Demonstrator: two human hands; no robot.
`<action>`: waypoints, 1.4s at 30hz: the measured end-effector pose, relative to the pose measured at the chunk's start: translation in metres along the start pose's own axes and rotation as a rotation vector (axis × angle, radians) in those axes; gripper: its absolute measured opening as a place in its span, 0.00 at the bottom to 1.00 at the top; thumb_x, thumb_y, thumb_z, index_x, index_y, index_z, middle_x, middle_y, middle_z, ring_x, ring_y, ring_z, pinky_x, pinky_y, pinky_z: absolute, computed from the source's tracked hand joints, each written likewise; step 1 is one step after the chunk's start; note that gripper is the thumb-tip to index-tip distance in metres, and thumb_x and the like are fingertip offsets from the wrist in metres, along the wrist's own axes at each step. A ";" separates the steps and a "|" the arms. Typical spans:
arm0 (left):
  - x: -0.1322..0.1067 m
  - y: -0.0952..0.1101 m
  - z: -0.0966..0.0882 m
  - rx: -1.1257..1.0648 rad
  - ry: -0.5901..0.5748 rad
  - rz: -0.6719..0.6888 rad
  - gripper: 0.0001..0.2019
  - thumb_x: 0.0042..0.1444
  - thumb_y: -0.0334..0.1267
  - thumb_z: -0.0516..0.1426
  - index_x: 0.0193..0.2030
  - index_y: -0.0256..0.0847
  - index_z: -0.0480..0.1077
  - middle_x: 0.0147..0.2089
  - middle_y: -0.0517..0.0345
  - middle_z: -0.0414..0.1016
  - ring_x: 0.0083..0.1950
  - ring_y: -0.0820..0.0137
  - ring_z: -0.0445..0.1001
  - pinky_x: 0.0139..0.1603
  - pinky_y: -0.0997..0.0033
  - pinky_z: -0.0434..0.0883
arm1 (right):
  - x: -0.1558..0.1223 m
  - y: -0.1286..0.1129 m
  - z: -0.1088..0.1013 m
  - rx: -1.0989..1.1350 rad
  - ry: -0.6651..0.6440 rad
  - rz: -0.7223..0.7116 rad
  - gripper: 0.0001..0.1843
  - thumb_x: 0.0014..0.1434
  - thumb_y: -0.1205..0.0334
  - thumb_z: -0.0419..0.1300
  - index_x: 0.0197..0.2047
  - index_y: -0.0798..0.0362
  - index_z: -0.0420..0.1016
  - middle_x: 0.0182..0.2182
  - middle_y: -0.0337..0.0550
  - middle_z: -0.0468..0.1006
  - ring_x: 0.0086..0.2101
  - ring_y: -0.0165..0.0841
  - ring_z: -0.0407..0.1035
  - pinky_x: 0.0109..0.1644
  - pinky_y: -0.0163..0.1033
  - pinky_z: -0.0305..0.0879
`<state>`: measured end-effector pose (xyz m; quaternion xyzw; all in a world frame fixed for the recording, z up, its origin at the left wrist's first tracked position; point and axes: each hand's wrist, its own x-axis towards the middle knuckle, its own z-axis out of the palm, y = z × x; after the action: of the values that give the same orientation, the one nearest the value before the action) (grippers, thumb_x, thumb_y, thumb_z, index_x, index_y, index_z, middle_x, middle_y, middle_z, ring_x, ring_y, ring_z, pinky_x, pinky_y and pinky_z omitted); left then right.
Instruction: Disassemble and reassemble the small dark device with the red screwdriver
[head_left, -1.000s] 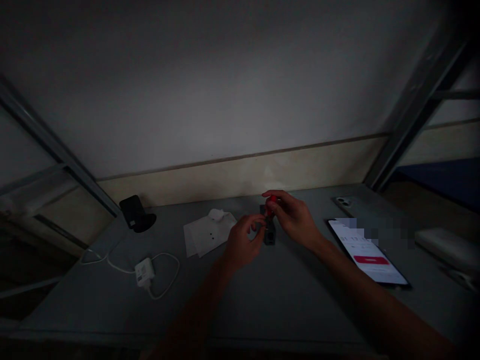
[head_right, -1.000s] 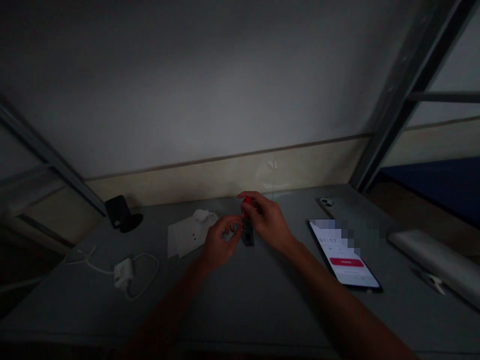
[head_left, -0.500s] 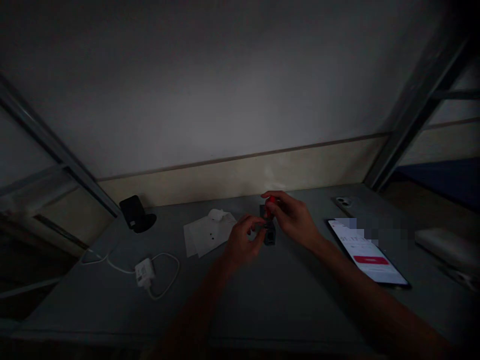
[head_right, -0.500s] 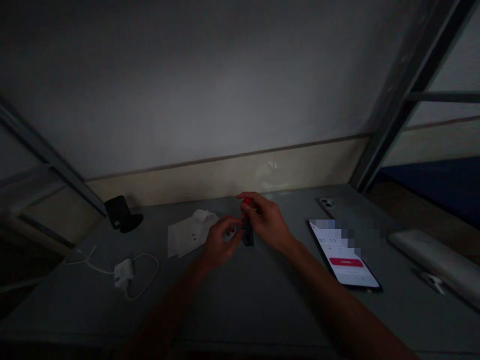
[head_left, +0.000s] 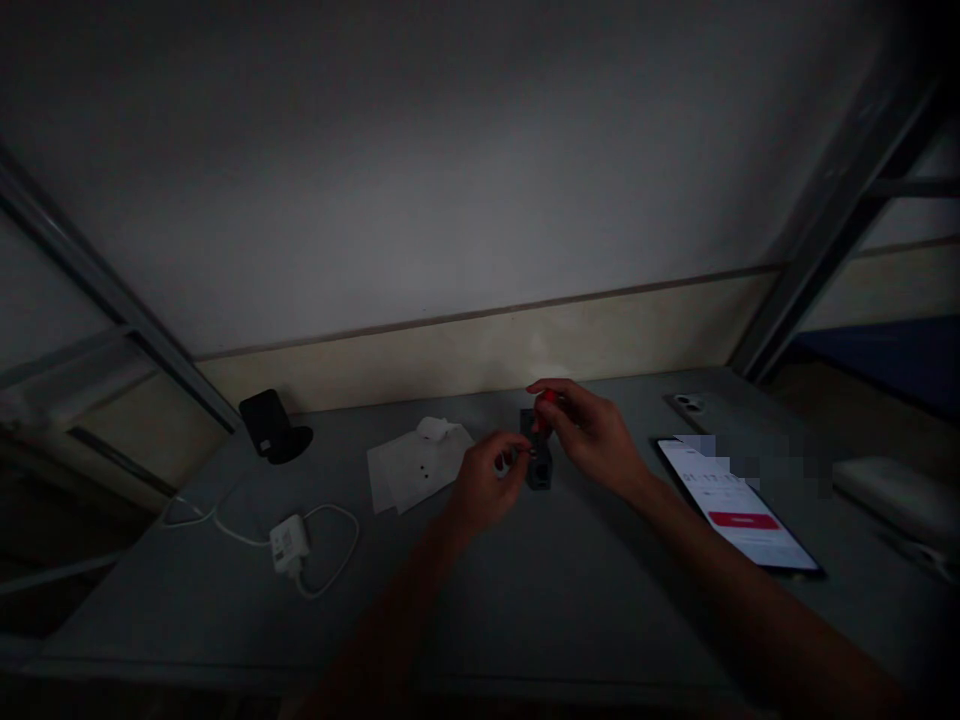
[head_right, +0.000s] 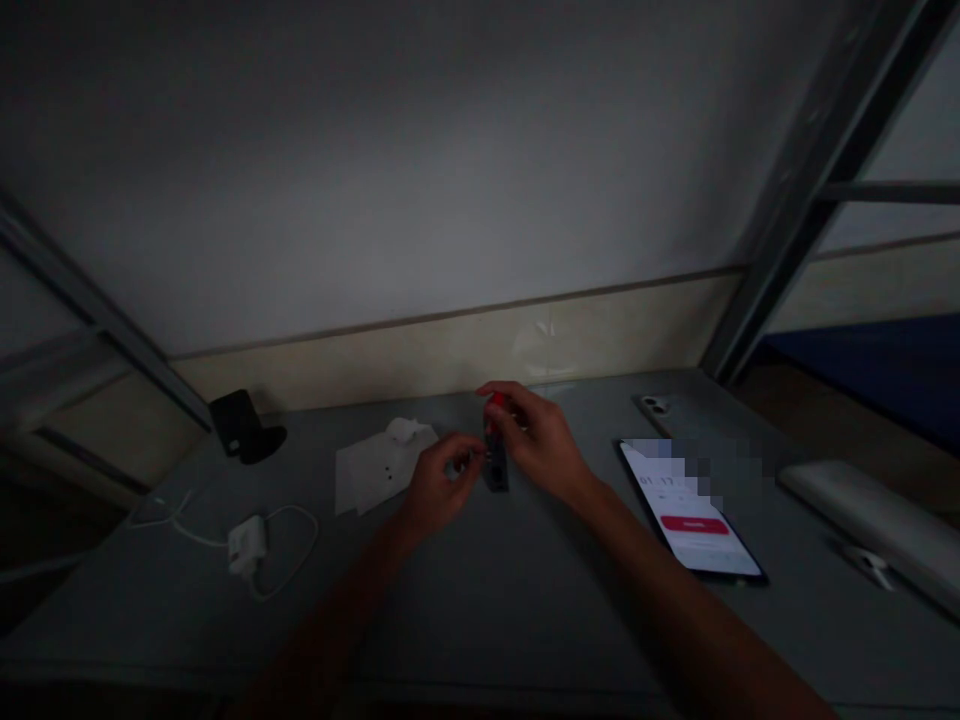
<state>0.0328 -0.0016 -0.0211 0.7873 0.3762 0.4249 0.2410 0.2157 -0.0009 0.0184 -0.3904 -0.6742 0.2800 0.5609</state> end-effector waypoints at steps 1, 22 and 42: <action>0.000 0.000 0.000 -0.001 0.001 -0.002 0.06 0.64 0.36 0.56 0.42 0.40 0.74 0.37 0.56 0.77 0.34 0.72 0.71 0.38 0.72 0.68 | 0.000 0.000 0.000 0.007 0.006 0.002 0.14 0.67 0.54 0.56 0.52 0.50 0.74 0.28 0.39 0.77 0.30 0.33 0.74 0.33 0.37 0.71; 0.000 0.001 -0.001 0.025 -0.058 0.036 0.05 0.64 0.35 0.56 0.42 0.41 0.73 0.37 0.57 0.75 0.36 0.71 0.70 0.40 0.71 0.67 | -0.001 0.001 0.002 -0.011 -0.034 -0.029 0.13 0.65 0.59 0.58 0.50 0.52 0.77 0.31 0.41 0.79 0.30 0.32 0.75 0.35 0.36 0.72; -0.007 -0.001 0.001 -0.002 -0.115 -0.006 0.09 0.58 0.34 0.60 0.44 0.42 0.66 0.39 0.56 0.71 0.39 0.68 0.68 0.41 0.65 0.67 | -0.002 -0.004 0.004 0.026 -0.121 0.003 0.12 0.64 0.62 0.60 0.50 0.49 0.78 0.33 0.40 0.80 0.31 0.32 0.74 0.36 0.36 0.72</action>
<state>0.0305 -0.0067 -0.0254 0.8091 0.3637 0.3787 0.2640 0.2115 -0.0046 0.0194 -0.3663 -0.7026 0.3126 0.5239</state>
